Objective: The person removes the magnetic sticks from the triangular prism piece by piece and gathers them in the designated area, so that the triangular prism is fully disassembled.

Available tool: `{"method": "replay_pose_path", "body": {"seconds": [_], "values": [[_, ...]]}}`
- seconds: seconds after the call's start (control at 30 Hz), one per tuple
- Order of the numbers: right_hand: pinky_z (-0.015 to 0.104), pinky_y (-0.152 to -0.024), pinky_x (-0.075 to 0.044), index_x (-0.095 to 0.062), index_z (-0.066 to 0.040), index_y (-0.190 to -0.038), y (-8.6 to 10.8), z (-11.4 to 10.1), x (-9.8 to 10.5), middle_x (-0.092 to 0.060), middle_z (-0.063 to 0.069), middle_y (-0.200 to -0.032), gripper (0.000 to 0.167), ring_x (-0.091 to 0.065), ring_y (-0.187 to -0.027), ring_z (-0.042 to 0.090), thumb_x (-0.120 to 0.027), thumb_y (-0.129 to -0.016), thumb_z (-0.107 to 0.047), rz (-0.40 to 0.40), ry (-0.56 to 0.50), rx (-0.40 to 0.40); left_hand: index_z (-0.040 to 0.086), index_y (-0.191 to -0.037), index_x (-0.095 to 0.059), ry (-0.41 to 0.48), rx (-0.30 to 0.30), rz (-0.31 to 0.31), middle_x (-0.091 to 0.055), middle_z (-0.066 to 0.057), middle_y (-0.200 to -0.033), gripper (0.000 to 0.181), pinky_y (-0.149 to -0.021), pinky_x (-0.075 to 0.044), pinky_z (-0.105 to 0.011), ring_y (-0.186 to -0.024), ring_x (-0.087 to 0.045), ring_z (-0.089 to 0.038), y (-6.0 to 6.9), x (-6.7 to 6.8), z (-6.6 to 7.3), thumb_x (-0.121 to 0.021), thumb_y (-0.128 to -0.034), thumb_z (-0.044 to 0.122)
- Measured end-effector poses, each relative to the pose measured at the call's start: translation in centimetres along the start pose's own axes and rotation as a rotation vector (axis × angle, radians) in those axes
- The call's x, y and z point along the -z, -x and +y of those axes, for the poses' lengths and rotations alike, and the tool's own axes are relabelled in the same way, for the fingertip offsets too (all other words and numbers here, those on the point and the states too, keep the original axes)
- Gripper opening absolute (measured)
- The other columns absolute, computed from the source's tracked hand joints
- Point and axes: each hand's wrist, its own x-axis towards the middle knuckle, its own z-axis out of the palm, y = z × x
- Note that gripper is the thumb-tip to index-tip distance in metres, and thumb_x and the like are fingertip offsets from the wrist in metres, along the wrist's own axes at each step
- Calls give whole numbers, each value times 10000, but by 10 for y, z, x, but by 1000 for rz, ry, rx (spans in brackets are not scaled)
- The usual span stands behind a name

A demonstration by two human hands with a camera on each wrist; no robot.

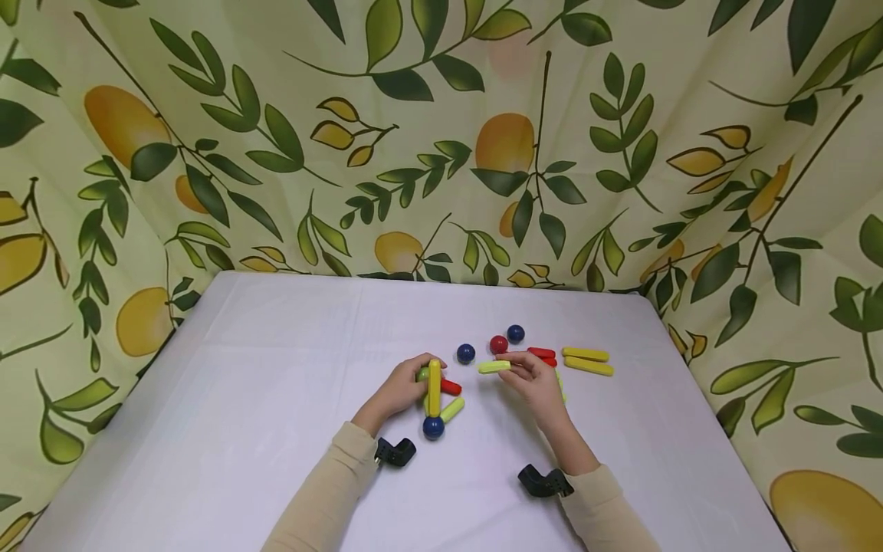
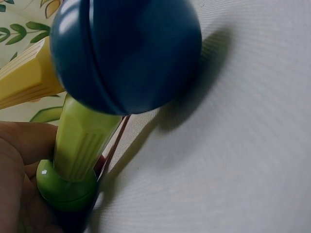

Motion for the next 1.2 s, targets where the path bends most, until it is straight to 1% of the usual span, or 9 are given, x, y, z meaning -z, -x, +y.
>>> {"method": "replay_pose_path", "body": {"seconds": [0.17, 0.33, 0.43, 0.57, 0.63, 0.8, 0.97, 1.1, 1.2], "values": [[129, -807, -529, -595, 29, -1179, 13, 3, 28, -581, 195, -1234, 353, -617, -921, 7, -691, -857, -81, 45, 33, -67, 162, -1112, -639, -24, -20, 18, -652, -40, -1095, 370, -871, -445, -348, -933, -530, -191, -1, 0, -1, -525, -826, -43], [102, -795, -519, -594, 8, -1188, 27, 11, 50, -582, 181, -1233, 360, -604, -909, -26, -687, -871, -135, 101, 110, -88, 181, -1133, -631, -11, 18, 10, -640, -25, -1129, 343, -905, -453, -372, -974, -523, -202, -1, 0, -2, -518, -867, -3], [85, -785, -510, -595, 5, -1177, 36, 20, 59, -591, 174, -1223, 340, -596, -901, -39, -677, -878, -134, 131, 157, -110, 186, -1145, -625, -2, 35, -1, -632, -16, -1146, 328, -912, -449, -369, -991, -512, -202, 0, -1, -3, -516, -885, 18], [67, -770, -499, -599, -5, -1172, 47, 33, 67, -594, 157, -1219, 329, -580, -892, -62, -679, -875, -122, 163, 193, -162, 159, -1144, -626, 5, 21, -6, -635, -35, -1121, 339, -871, -455, -349, -958, -521, -202, -1, 0, -3, -517, -871, -9], [67, -775, -499, -601, 1, -1168, 49, 38, 68, -598, 165, -1216, 325, -577, -897, -71, -681, -869, -96, 173, 190, -166, 145, -1140, -628, -3, 10, -2, -637, -45, -1105, 345, -849, -458, -344, -938, -525, -201, -1, 0, -3, -520, -859, -22], [58, -782, -493, -603, 23, -1148, 50, 45, 69, -604, 181, -1187, 304, -561, -895, -95, -669, -857, -34, 195, 214, -139, 143, -1132, -631, -20, 2, 3, -637, -38, -1115, 335, -851, -453, -338, -942, -523, -193, -1, 0, -1, -524, -856, -14], [40, -747, -480, -622, 12, -1120, 51, 50, 69, -631, 172, -1141, 283, -553, -872, -86, -684, -849, -43, 208, 311, -95, 141, -1120, -637, -44, -27, 8, -648, -44, -1105, 376, -828, -433, -325, -929, -523, -199, -1, 1, -1, -515, -819, -48], [46, -719, -479, -646, -3, -1083, 52, 54, 69, -638, 139, -1082, 275, -610, -902, 87, -719, -821, -43, 242, 475, 12, 148, -1117, -641, -50, -31, 9, -651, -39, -1096, 388, -837, -422, -325, -928, -520, -197, -1, 1, 0, -515, -810, -54], [45, -709, -471, -645, -5, -1071, 52, 57, 68, -623, 120, -1055, 274, -625, -920, 219, -725, -812, -42, 266, 563, 49, 152, -1131, -635, -50, -18, -10, -643, -34, -1101, 380, -845, -425, -335, -935, -519, -199, 0, 2, 1, -511, -827, -41]]}}
